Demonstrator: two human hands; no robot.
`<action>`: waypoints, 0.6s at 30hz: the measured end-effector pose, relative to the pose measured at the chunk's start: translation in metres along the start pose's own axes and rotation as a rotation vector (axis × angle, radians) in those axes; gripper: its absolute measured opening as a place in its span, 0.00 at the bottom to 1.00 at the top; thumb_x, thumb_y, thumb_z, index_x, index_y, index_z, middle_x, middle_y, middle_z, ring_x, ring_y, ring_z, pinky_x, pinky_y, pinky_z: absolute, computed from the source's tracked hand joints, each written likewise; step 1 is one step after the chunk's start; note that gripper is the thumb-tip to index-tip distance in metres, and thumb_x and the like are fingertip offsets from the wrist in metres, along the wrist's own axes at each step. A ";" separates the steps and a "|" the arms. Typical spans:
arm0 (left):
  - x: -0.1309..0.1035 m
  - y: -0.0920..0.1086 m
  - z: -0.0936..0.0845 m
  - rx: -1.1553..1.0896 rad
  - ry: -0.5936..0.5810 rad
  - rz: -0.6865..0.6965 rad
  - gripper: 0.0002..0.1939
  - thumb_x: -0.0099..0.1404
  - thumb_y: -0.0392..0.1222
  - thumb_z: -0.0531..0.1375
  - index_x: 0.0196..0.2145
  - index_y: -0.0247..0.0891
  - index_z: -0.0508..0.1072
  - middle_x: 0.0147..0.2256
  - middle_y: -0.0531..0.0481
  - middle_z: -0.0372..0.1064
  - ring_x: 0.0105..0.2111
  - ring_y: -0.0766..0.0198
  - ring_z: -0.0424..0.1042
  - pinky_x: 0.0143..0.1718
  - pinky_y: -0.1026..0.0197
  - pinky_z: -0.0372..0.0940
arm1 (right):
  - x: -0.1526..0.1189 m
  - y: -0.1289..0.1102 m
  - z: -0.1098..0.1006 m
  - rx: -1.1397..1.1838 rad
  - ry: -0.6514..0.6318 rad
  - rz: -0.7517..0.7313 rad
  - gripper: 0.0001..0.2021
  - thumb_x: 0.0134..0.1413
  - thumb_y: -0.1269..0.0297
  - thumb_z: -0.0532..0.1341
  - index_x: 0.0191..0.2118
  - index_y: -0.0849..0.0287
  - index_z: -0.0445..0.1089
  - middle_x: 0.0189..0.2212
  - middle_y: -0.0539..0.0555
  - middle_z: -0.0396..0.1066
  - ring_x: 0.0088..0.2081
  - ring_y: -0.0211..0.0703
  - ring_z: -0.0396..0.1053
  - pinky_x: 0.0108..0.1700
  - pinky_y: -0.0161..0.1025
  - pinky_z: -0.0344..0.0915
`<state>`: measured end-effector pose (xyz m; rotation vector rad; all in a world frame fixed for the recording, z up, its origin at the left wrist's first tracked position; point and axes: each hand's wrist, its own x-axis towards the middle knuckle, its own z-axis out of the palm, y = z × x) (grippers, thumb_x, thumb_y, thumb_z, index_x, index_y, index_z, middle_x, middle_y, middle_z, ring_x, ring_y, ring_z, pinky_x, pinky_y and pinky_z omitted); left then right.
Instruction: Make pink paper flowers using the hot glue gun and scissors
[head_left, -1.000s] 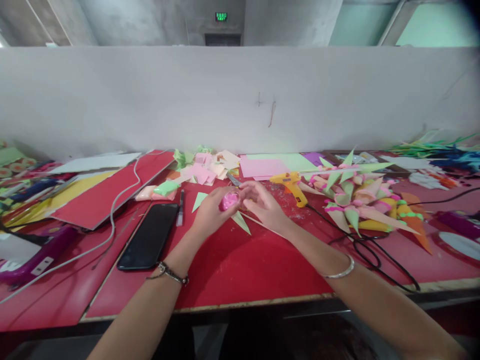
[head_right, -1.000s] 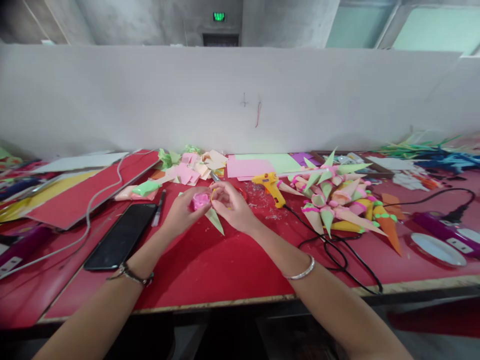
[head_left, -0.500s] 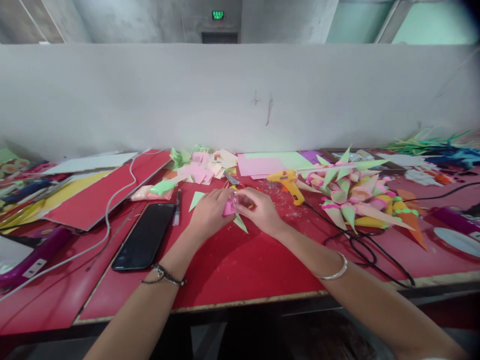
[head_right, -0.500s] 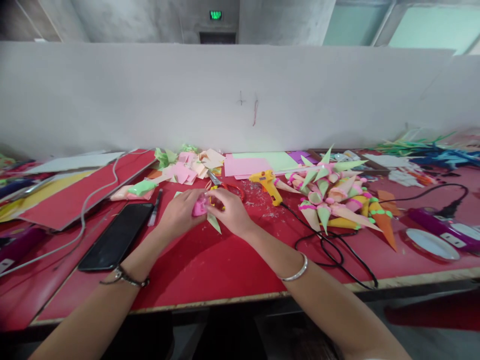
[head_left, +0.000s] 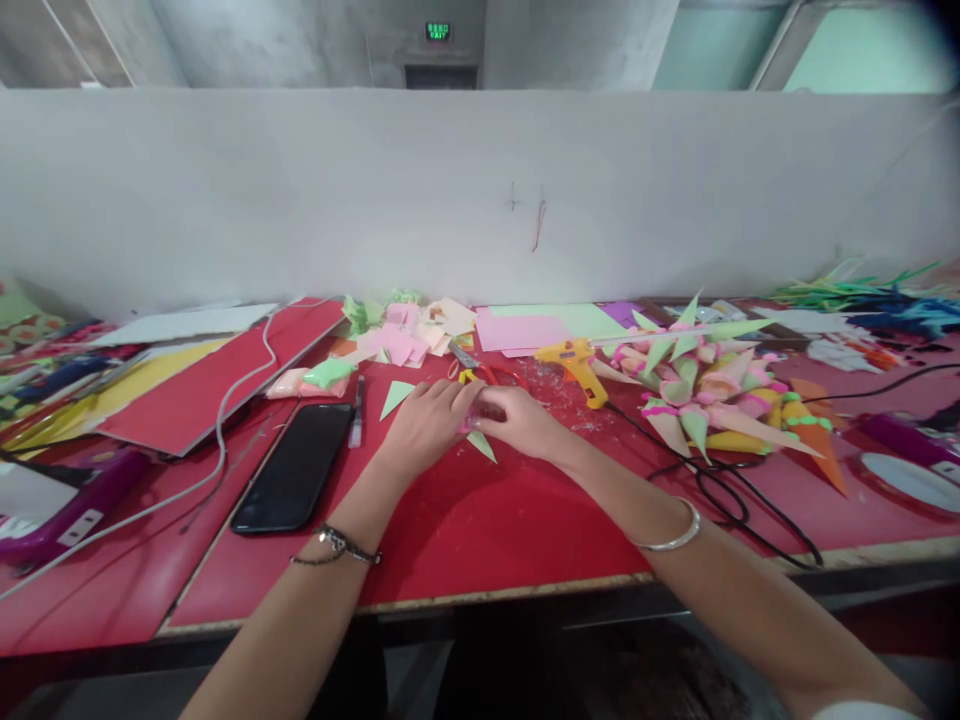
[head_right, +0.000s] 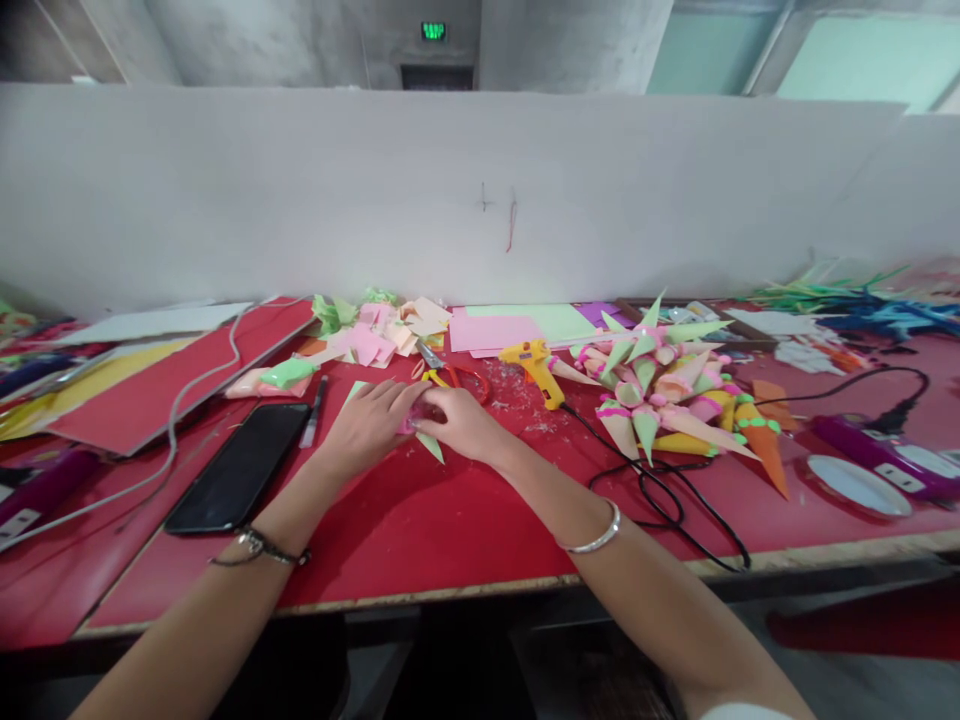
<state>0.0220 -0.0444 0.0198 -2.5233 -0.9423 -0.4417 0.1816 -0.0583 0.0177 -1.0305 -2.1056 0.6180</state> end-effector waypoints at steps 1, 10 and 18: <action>0.000 0.001 -0.001 0.019 -0.003 0.011 0.20 0.61 0.40 0.51 0.50 0.33 0.56 0.38 0.43 0.68 0.38 0.58 0.66 0.35 0.59 0.57 | 0.000 0.000 0.000 0.009 -0.014 0.027 0.02 0.46 0.70 0.56 0.28 0.62 0.65 0.20 0.47 0.61 0.24 0.33 0.58 0.26 0.32 0.54; 0.003 0.004 -0.002 -0.051 -0.020 -0.005 0.16 0.61 0.43 0.50 0.46 0.35 0.60 0.37 0.45 0.68 0.37 0.59 0.66 0.35 0.60 0.58 | -0.002 0.004 0.001 0.340 -0.068 0.145 0.06 0.47 0.64 0.56 0.28 0.62 0.67 0.21 0.48 0.65 0.27 0.36 0.62 0.30 0.34 0.58; 0.004 0.007 -0.011 -0.001 0.091 -0.051 0.20 0.63 0.44 0.48 0.50 0.33 0.58 0.36 0.42 0.68 0.38 0.58 0.66 0.36 0.59 0.58 | 0.000 -0.001 0.002 0.907 0.038 0.296 0.12 0.43 0.57 0.59 0.22 0.59 0.59 0.12 0.40 0.42 0.15 0.27 0.38 0.18 0.30 0.41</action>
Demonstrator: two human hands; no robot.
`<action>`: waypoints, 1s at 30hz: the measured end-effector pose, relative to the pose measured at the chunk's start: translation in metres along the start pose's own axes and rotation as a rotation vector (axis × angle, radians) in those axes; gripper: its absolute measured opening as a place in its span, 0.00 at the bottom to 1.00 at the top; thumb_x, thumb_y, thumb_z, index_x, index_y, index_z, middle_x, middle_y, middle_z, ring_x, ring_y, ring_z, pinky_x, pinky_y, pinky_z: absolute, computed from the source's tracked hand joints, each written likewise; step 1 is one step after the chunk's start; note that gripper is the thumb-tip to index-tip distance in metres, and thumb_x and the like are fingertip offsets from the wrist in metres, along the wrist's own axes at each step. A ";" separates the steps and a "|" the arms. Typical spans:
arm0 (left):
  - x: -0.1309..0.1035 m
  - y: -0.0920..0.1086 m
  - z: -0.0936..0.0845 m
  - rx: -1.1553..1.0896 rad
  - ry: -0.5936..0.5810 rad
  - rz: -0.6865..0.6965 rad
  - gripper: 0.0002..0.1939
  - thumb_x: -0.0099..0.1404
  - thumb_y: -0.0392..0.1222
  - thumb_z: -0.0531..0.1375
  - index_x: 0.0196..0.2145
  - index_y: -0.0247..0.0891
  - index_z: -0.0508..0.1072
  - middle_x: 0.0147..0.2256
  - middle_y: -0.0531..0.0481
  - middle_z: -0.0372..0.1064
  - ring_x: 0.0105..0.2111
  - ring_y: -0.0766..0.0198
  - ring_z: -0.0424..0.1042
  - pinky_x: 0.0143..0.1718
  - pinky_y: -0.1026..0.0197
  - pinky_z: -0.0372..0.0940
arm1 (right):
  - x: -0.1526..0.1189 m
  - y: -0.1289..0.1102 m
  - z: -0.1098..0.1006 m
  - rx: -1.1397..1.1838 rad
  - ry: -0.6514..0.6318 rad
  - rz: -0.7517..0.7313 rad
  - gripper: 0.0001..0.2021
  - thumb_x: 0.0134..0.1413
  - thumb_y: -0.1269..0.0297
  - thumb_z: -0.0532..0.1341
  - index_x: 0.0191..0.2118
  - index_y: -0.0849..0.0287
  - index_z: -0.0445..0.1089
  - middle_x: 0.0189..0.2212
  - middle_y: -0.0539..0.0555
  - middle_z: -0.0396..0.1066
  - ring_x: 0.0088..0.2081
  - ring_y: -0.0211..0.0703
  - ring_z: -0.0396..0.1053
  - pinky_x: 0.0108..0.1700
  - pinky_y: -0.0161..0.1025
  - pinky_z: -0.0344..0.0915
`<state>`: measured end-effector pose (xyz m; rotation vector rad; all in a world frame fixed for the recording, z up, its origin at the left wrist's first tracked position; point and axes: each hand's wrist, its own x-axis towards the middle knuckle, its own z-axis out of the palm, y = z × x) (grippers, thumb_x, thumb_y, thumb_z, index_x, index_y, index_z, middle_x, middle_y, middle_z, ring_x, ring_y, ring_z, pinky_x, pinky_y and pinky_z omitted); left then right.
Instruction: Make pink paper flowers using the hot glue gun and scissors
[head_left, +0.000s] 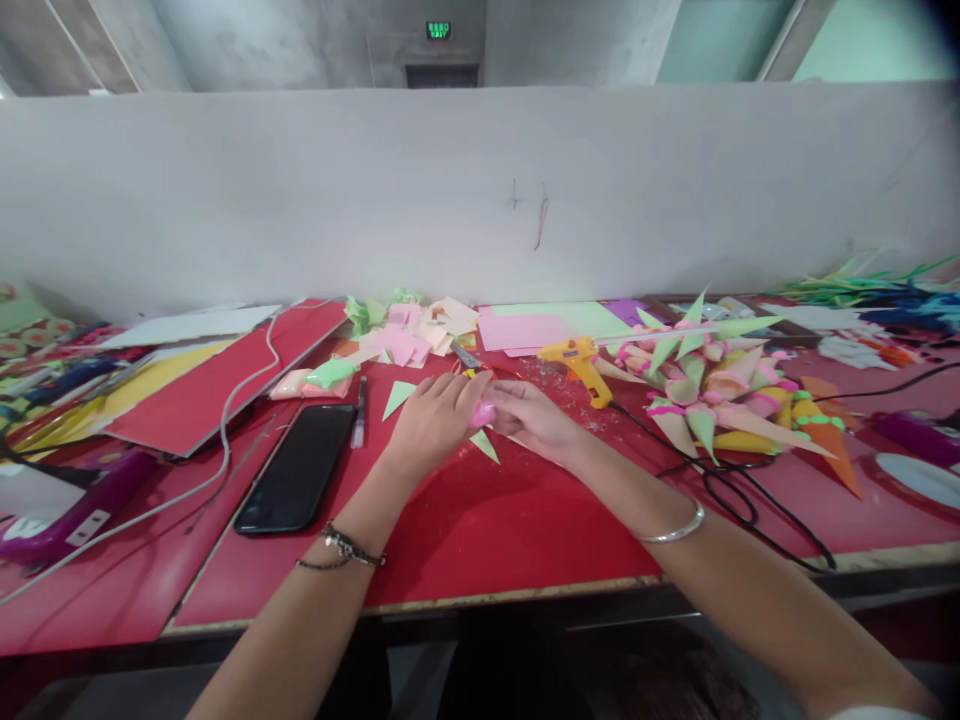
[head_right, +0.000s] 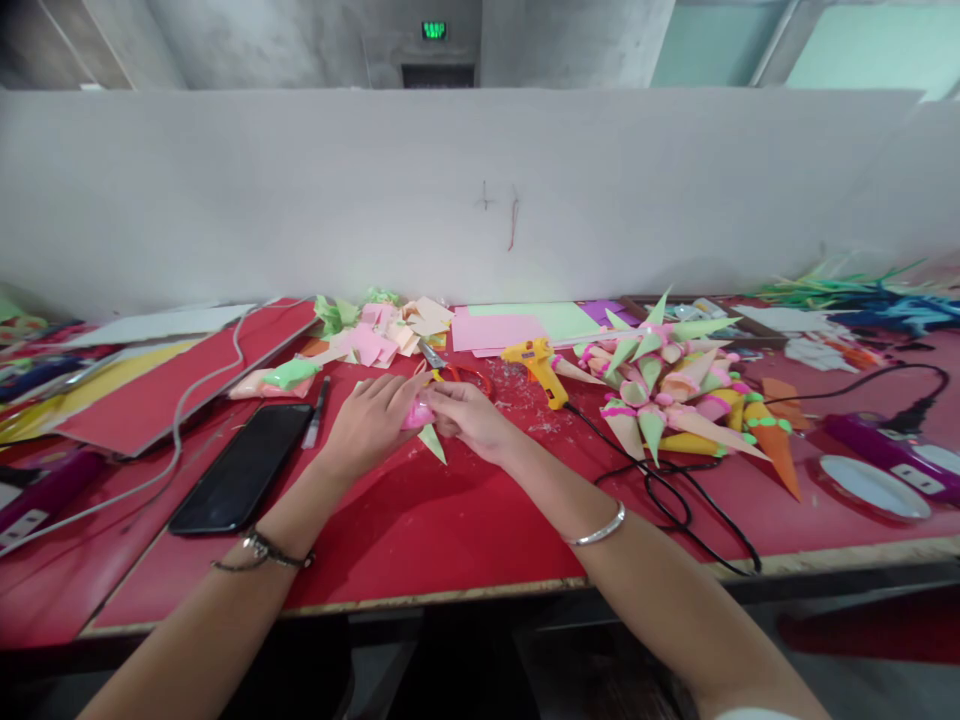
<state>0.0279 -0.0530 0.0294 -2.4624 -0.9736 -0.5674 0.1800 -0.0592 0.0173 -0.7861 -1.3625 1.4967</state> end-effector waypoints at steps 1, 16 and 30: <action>0.000 0.000 0.000 0.011 0.014 0.003 0.21 0.62 0.45 0.48 0.50 0.33 0.58 0.36 0.42 0.68 0.38 0.58 0.66 0.36 0.59 0.58 | 0.000 -0.001 0.000 0.038 0.019 -0.015 0.13 0.44 0.56 0.59 0.20 0.59 0.57 0.12 0.40 0.40 0.15 0.27 0.37 0.18 0.30 0.40; -0.006 -0.011 0.010 0.074 -0.039 0.008 0.20 0.61 0.40 0.49 0.51 0.32 0.58 0.37 0.42 0.68 0.37 0.58 0.66 0.33 0.59 0.58 | -0.003 -0.009 -0.010 -1.038 -0.070 -0.467 0.07 0.52 0.66 0.53 0.29 0.60 0.67 0.28 0.52 0.66 0.32 0.38 0.63 0.36 0.35 0.57; -0.002 -0.008 0.008 0.046 -0.068 -0.008 0.17 0.61 0.38 0.49 0.48 0.34 0.60 0.37 0.43 0.68 0.37 0.57 0.66 0.34 0.58 0.58 | -0.003 -0.008 -0.006 -0.725 -0.078 -0.202 0.08 0.46 0.61 0.57 0.27 0.61 0.64 0.22 0.47 0.62 0.26 0.34 0.59 0.28 0.33 0.55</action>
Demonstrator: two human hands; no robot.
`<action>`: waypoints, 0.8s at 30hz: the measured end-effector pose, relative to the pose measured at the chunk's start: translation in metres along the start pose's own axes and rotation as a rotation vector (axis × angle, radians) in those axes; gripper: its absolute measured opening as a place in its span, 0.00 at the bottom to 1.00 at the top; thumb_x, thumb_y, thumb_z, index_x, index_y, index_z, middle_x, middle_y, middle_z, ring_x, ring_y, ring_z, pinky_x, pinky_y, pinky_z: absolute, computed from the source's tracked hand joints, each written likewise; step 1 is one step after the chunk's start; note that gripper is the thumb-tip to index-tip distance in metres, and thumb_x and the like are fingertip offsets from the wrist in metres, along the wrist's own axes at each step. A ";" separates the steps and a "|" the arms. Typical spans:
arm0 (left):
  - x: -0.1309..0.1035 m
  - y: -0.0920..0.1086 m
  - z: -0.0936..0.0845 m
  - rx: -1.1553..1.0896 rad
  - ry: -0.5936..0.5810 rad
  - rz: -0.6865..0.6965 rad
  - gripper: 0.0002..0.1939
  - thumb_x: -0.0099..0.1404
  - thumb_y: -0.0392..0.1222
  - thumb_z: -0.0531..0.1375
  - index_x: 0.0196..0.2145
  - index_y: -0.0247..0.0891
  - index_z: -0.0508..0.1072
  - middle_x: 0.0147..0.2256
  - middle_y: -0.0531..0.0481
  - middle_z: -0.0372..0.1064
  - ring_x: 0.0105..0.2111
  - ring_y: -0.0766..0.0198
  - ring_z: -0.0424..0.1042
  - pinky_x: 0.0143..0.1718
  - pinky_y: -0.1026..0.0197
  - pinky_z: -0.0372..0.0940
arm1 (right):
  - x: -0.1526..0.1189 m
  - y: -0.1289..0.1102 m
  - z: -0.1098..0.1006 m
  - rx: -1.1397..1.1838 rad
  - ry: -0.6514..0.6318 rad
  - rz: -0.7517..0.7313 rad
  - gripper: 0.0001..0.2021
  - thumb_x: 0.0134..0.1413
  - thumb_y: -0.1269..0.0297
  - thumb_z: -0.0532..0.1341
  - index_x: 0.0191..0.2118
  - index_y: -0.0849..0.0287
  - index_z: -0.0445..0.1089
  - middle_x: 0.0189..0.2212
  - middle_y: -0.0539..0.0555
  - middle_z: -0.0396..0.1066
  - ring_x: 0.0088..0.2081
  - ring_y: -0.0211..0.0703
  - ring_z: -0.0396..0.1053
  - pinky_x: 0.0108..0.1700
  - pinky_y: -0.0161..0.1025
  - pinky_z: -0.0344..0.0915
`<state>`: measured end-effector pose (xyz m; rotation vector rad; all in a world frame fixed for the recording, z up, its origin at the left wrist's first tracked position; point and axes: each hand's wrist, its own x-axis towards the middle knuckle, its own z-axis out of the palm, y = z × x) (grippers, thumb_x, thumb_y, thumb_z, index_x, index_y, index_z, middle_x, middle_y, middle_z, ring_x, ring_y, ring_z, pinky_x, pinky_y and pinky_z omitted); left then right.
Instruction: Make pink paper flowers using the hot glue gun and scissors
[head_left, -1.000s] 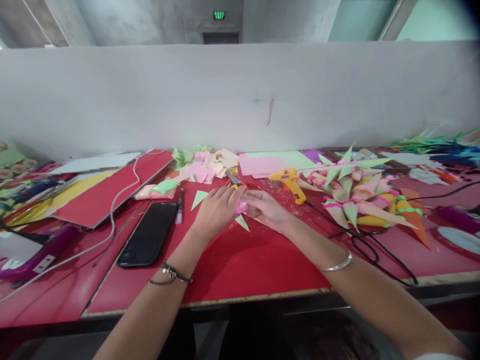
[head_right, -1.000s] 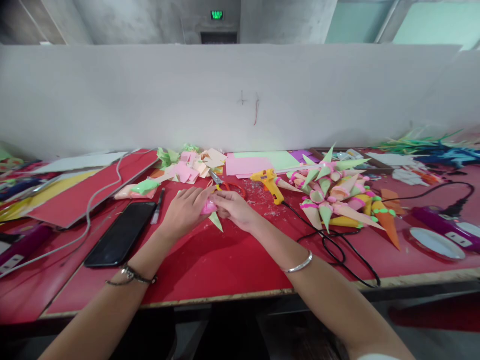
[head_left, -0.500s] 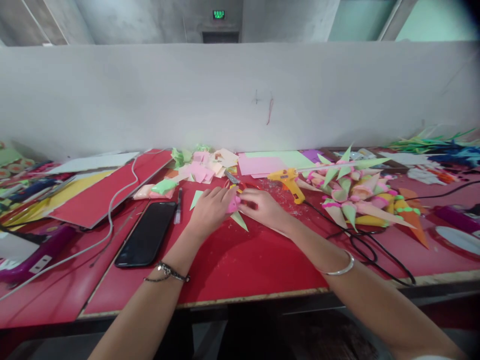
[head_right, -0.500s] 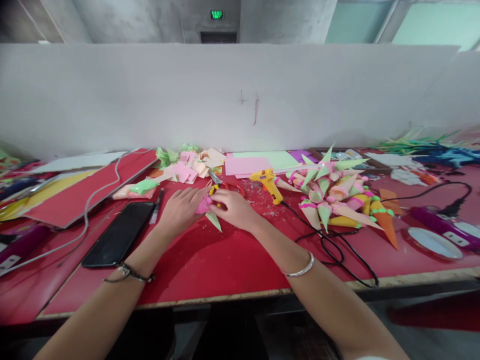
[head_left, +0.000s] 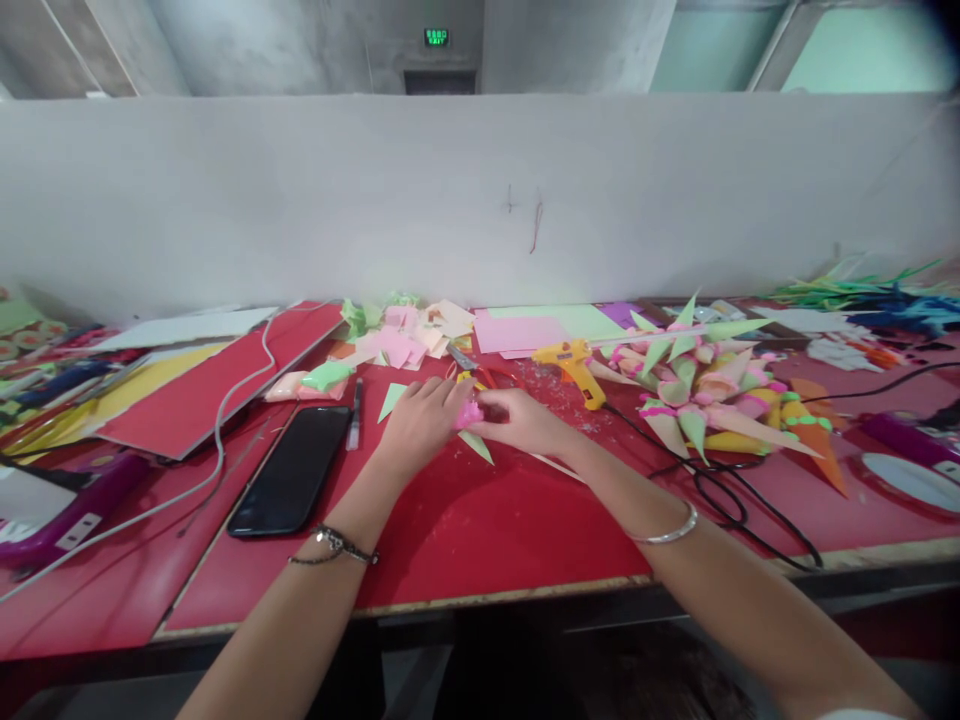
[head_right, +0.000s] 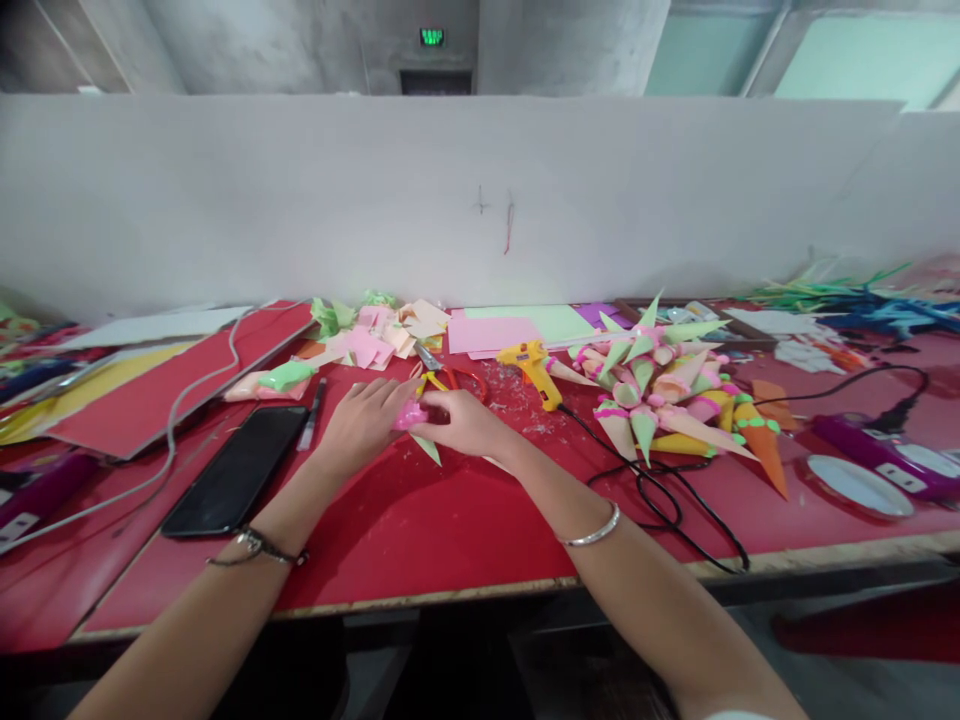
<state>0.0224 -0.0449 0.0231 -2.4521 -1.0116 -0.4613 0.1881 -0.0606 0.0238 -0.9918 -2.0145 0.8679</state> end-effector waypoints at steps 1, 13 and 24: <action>0.000 0.001 0.000 0.006 0.004 0.000 0.16 0.62 0.38 0.48 0.48 0.35 0.60 0.36 0.44 0.68 0.36 0.57 0.66 0.34 0.58 0.58 | 0.000 0.000 -0.001 0.078 -0.005 0.035 0.09 0.46 0.59 0.57 0.27 0.61 0.64 0.23 0.48 0.63 0.26 0.34 0.59 0.30 0.33 0.56; -0.002 -0.009 0.003 -0.020 -0.010 -0.056 0.15 0.61 0.37 0.49 0.46 0.35 0.61 0.37 0.43 0.69 0.38 0.59 0.66 0.35 0.60 0.60 | 0.003 0.005 0.009 0.323 0.051 0.093 0.08 0.46 0.61 0.58 0.32 0.59 0.62 0.26 0.47 0.61 0.24 0.31 0.59 0.27 0.31 0.58; -0.004 -0.010 0.009 -0.055 -0.025 -0.122 0.17 0.59 0.42 0.53 0.46 0.35 0.61 0.39 0.43 0.68 0.40 0.57 0.66 0.36 0.59 0.60 | 0.009 0.011 0.005 0.827 0.405 0.164 0.08 0.40 0.66 0.61 0.25 0.59 0.59 0.25 0.46 0.65 0.30 0.32 0.65 0.36 0.33 0.63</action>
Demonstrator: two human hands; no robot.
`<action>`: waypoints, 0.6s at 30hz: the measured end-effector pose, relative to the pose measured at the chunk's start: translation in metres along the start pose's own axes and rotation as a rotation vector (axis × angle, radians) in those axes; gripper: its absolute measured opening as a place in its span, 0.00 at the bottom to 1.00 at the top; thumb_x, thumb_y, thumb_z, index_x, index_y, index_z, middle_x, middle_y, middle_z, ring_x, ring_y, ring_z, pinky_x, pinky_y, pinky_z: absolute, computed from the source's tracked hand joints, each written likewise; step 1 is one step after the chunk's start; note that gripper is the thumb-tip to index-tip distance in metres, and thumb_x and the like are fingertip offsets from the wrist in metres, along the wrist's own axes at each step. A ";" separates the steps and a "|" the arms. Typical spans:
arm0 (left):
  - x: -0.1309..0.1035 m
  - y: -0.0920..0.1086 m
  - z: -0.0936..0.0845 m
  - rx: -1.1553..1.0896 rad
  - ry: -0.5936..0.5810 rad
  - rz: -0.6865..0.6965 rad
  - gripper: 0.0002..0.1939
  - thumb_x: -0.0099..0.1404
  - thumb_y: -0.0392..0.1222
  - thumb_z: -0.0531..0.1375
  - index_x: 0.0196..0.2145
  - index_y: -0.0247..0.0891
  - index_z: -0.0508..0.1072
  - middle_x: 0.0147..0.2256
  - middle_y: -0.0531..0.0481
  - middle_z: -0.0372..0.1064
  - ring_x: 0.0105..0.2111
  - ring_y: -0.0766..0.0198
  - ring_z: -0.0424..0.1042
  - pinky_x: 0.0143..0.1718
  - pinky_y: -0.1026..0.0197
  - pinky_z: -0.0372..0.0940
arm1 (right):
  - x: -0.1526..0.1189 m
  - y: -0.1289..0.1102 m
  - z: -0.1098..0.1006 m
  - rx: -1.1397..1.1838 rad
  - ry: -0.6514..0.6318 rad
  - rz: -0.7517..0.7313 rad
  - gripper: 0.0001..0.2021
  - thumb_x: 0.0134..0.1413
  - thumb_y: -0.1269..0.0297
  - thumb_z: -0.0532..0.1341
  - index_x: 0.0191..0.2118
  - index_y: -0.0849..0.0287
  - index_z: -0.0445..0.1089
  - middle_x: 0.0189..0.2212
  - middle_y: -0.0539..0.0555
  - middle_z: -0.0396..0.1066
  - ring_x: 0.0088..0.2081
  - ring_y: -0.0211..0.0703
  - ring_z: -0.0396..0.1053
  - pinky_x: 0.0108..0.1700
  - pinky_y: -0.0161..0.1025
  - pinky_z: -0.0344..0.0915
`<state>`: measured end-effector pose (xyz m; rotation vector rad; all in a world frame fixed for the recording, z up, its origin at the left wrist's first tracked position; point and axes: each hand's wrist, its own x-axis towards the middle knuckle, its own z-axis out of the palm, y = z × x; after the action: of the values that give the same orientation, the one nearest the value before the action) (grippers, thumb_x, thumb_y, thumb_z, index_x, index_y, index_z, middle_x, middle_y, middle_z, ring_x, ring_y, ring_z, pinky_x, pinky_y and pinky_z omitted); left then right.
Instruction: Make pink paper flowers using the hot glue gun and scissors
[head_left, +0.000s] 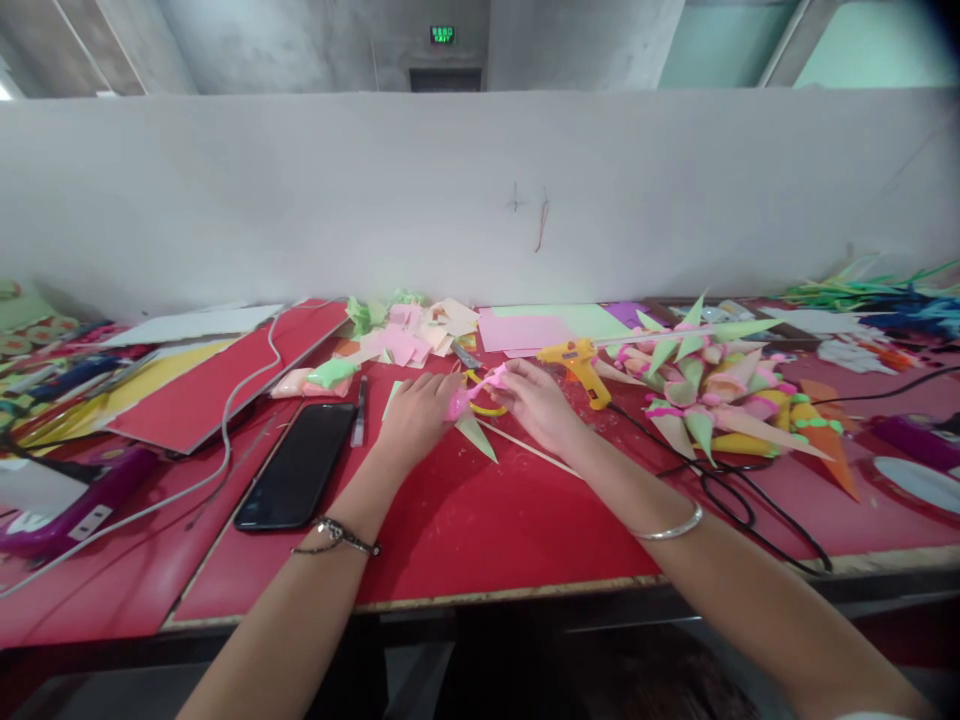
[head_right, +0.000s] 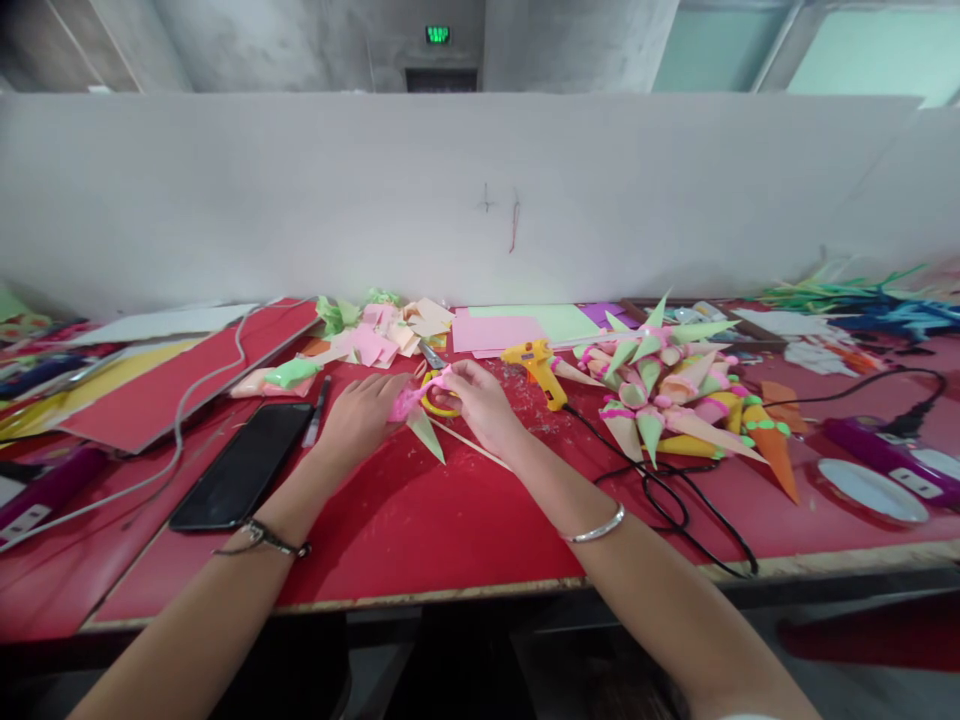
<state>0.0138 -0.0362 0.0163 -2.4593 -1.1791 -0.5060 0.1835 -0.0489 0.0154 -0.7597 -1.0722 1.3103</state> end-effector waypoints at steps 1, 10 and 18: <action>-0.001 -0.001 0.001 0.011 -0.012 -0.034 0.17 0.58 0.41 0.54 0.46 0.36 0.61 0.40 0.43 0.68 0.40 0.57 0.66 0.37 0.58 0.60 | 0.001 0.000 -0.001 0.033 0.012 -0.009 0.08 0.39 0.67 0.62 0.26 0.58 0.59 0.26 0.46 0.65 0.31 0.32 0.65 0.37 0.34 0.63; -0.010 -0.009 0.007 0.003 -0.083 -0.338 0.27 0.53 0.42 0.56 0.51 0.32 0.58 0.44 0.36 0.63 0.45 0.48 0.61 0.40 0.52 0.60 | -0.002 -0.001 -0.001 -0.024 -0.104 0.041 0.09 0.39 0.68 0.63 0.31 0.60 0.68 0.31 0.50 0.70 0.35 0.35 0.68 0.44 0.38 0.62; -0.001 0.007 -0.004 -0.838 0.010 -0.150 0.21 0.60 0.46 0.49 0.50 0.39 0.59 0.48 0.44 0.60 0.49 0.58 0.58 0.50 0.53 0.52 | -0.005 0.003 0.003 0.009 -0.166 0.048 0.08 0.42 0.63 0.62 0.31 0.58 0.69 0.29 0.49 0.70 0.31 0.33 0.68 0.39 0.35 0.65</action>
<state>0.0180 -0.0425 0.0179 -3.0254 -1.3375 -1.2674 0.1796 -0.0543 0.0130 -0.6823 -1.1856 1.4374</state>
